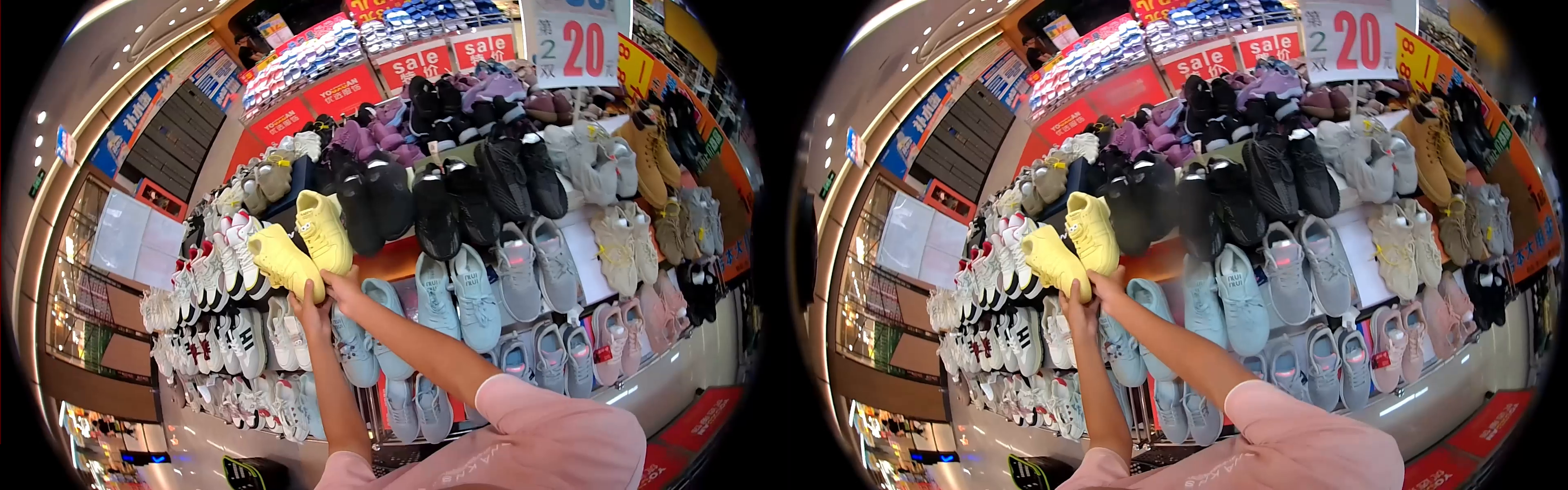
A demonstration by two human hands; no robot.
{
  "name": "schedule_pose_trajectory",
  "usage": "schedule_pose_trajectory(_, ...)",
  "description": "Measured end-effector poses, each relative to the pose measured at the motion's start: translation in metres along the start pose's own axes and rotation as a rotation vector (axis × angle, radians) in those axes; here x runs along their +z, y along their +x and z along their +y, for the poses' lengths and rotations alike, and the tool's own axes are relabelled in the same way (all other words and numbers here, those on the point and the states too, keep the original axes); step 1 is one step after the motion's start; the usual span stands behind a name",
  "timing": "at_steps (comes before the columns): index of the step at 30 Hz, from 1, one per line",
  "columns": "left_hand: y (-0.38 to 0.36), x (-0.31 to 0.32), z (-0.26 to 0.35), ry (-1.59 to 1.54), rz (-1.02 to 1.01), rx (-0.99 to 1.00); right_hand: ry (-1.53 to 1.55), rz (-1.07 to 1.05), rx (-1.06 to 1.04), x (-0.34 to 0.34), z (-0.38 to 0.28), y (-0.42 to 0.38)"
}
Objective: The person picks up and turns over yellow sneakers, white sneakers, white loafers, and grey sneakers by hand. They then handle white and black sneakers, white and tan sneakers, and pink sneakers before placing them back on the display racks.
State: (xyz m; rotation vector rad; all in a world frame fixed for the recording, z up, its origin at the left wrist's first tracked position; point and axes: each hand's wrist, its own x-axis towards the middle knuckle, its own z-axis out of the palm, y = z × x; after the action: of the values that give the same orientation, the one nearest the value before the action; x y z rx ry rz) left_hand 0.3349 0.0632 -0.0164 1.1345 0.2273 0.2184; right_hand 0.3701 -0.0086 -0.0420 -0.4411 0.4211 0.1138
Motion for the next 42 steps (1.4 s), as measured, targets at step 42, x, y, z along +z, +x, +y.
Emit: schedule_pose_trajectory(42, -0.409, -0.183, -0.037, 1.446, -0.591, -0.244, -1.678, -0.64, -0.146, -0.297, -0.156, -0.349)
